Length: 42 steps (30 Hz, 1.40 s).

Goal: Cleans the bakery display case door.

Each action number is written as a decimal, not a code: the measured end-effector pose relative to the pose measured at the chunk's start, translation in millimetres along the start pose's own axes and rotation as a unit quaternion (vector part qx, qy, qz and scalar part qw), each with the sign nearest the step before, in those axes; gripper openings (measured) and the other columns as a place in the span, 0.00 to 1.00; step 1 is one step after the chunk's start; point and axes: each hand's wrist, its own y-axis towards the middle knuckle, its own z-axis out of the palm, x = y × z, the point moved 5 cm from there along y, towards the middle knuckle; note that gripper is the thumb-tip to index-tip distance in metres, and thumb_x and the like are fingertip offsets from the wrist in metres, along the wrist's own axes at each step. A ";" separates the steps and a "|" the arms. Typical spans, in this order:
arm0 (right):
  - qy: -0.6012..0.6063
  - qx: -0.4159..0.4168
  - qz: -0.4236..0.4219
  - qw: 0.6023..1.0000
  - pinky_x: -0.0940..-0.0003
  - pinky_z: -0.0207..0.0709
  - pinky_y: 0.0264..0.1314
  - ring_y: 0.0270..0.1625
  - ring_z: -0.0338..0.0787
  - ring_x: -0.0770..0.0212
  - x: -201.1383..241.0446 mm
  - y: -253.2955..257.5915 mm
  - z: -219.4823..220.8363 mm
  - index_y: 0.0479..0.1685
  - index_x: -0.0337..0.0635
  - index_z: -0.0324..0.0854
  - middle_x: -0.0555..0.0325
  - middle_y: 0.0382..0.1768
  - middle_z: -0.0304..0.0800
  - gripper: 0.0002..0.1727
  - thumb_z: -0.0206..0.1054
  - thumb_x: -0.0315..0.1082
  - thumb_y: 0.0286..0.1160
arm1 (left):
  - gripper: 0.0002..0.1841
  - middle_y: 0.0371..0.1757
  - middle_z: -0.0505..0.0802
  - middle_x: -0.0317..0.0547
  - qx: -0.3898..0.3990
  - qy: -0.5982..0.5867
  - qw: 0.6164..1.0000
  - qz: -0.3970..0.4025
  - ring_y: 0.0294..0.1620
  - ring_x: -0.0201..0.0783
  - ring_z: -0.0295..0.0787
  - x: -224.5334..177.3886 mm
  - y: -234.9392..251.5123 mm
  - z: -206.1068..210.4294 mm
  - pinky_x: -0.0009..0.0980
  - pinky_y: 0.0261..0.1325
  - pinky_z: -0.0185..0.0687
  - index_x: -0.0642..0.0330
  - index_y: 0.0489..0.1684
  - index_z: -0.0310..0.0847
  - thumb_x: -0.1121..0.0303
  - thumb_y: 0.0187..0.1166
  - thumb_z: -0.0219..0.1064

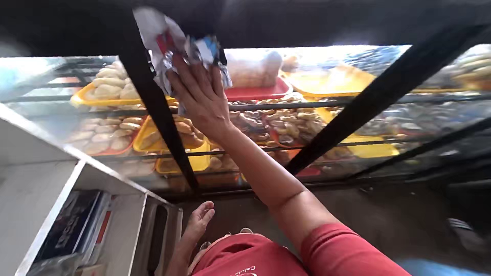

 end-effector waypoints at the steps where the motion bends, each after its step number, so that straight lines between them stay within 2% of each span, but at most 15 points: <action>1: -0.031 -0.015 -0.003 0.999 0.42 0.48 0.91 0.85 0.73 0.52 -17.0 -8.4 -3.3 0.75 0.55 0.82 0.58 0.80 0.80 0.25 0.67 0.32 0.76 | 0.22 0.70 0.88 0.56 0.016 0.008 1.000 0.006 0.68 0.42 0.87 -2.0 5.6 5.8 0.40 0.73 0.82 0.68 0.73 0.77 0.66 0.84 0.62; 6: -0.172 -0.022 0.052 0.983 0.31 0.50 0.86 0.87 0.68 0.37 -150.2 -70.2 -78.7 0.74 0.41 0.79 0.42 0.79 0.78 0.25 0.62 0.41 0.81 | 0.23 0.70 0.88 0.56 0.013 0.026 1.000 -0.012 0.68 0.43 0.87 10.5 18.9 9.0 0.41 0.72 0.82 0.67 0.73 0.77 0.64 0.84 0.62; 8: -0.192 0.036 0.108 0.975 0.24 0.49 0.85 0.88 0.61 0.26 -204.5 -106.6 -113.9 0.80 0.30 0.70 0.28 0.83 0.68 0.30 0.57 0.41 0.85 | 0.22 0.69 0.88 0.56 -0.022 0.018 0.999 -0.015 0.66 0.44 0.88 16.7 19.0 1.4 0.42 0.69 0.83 0.67 0.72 0.78 0.65 0.84 0.62; 10: -0.202 0.073 0.202 0.956 0.30 0.41 0.91 0.92 0.50 0.27 -239.4 -132.5 -135.3 0.88 0.27 0.57 0.24 0.88 0.52 0.36 0.49 0.47 0.91 | 0.20 0.68 0.88 0.57 -0.056 0.005 0.998 -0.020 0.65 0.45 0.88 21.8 18.5 -4.3 0.43 0.67 0.84 0.68 0.71 0.78 0.66 0.85 0.61; 14: -0.177 0.036 0.300 0.937 0.39 0.39 0.95 0.94 0.47 0.30 -189.2 -108.3 -118.5 0.88 0.22 0.53 0.25 0.90 0.48 0.35 0.45 0.42 0.91 | 0.20 0.68 0.88 0.57 -0.034 0.022 0.999 -0.020 0.65 0.45 0.88 9.9 25.3 6.1 0.43 0.68 0.83 0.68 0.71 0.78 0.66 0.85 0.61; 18: -0.130 0.024 0.143 0.981 0.39 0.55 0.89 0.89 0.65 0.37 -111.8 -84.3 -74.6 0.81 0.29 0.70 0.37 0.85 0.69 0.28 0.58 0.32 0.82 | 0.21 0.70 0.88 0.56 0.058 0.048 0.997 0.023 0.67 0.43 0.88 -24.2 40.5 32.5 0.41 0.72 0.82 0.67 0.72 0.78 0.66 0.85 0.61; 21: -0.129 0.038 0.090 0.987 0.39 0.58 0.87 0.87 0.69 0.41 -135.3 -93.9 -86.7 0.78 0.32 0.75 0.42 0.83 0.73 0.25 0.60 0.33 0.83 | 0.21 0.70 0.87 0.55 0.084 0.052 0.994 0.042 0.68 0.42 0.87 -33.3 40.9 35.0 0.40 0.73 0.82 0.66 0.72 0.78 0.64 0.85 0.61; 24: -0.185 0.064 0.199 0.960 0.38 0.54 0.91 0.91 0.61 0.37 -186.4 -109.0 -122.4 0.84 0.27 0.64 0.34 0.87 0.62 0.29 0.50 0.34 0.88 | 0.22 0.69 0.88 0.53 0.049 0.036 0.998 0.032 0.66 0.42 0.88 -17.9 34.8 25.1 0.41 0.70 0.83 0.64 0.71 0.79 0.62 0.84 0.60; 27: -0.187 0.020 0.281 0.941 0.44 0.49 0.94 0.93 0.54 0.38 -181.6 -119.0 -118.2 0.86 0.27 0.61 0.32 0.89 0.57 0.30 0.44 0.37 0.90 | 0.21 0.67 0.89 0.55 0.033 0.034 0.999 0.001 0.65 0.44 0.88 -2.7 28.9 26.1 0.42 0.68 0.83 0.66 0.70 0.80 0.63 0.83 0.61; 32: -0.166 0.066 0.177 0.968 0.29 0.47 0.89 0.92 0.60 0.41 -170.5 -122.4 -112.9 0.83 0.38 0.71 0.44 0.87 0.68 0.28 0.55 0.39 0.87 | 0.22 0.68 0.89 0.54 0.102 0.083 0.991 0.020 0.68 0.43 0.88 -13.3 31.4 41.2 0.42 0.73 0.82 0.65 0.70 0.80 0.61 0.84 0.61; 35: -0.153 0.033 0.276 0.948 0.27 0.34 0.91 0.95 0.42 0.33 -217.1 -127.3 -135.6 0.91 0.33 0.54 0.32 0.92 0.47 0.44 0.51 0.59 0.85 | 0.21 0.68 0.89 0.52 0.085 0.074 0.994 0.008 0.66 0.41 0.88 -14.2 32.9 39.8 0.41 0.71 0.82 0.64 0.70 0.81 0.61 0.84 0.61; 37: -0.141 0.010 0.334 0.932 0.32 0.28 0.94 0.96 0.30 0.34 -210.6 -120.5 -128.2 0.94 0.31 0.42 0.30 0.94 0.29 0.51 0.52 0.61 0.82 | 0.20 0.67 0.89 0.53 0.070 0.067 0.995 -0.010 0.65 0.42 0.88 -11.9 31.5 42.8 0.42 0.70 0.82 0.64 0.69 0.80 0.63 0.84 0.61; 38: -0.138 0.010 0.329 0.934 0.32 0.28 0.94 0.96 0.30 0.34 -192.2 -113.7 -115.9 0.94 0.31 0.41 0.30 0.94 0.28 0.50 0.52 0.60 0.82 | 0.20 0.67 0.89 0.54 0.073 0.067 0.995 -0.014 0.66 0.43 0.88 -11.8 32.3 46.5 0.43 0.70 0.82 0.65 0.70 0.80 0.63 0.84 0.61; 40: -0.097 0.019 0.238 0.966 0.28 0.35 0.92 0.95 0.41 0.34 -135.1 -101.6 -81.2 0.91 0.33 0.55 0.31 0.93 0.44 0.44 0.60 0.50 0.79 | 0.20 0.67 0.89 0.55 0.102 0.075 0.992 -0.010 0.65 0.43 0.88 -14.2 36.4 57.4 0.42 0.70 0.82 0.66 0.69 0.80 0.64 0.85 0.61; 42: -0.047 0.062 0.081 0.994 0.26 0.47 0.86 0.88 0.65 0.36 -82.4 -103.8 -47.1 0.80 0.47 0.74 0.39 0.85 0.69 0.33 0.72 0.41 0.71 | 0.21 0.67 0.89 0.54 0.148 0.097 0.984 0.004 0.65 0.41 0.88 -18.1 39.7 68.8 0.40 0.70 0.82 0.65 0.70 0.80 0.63 0.85 0.61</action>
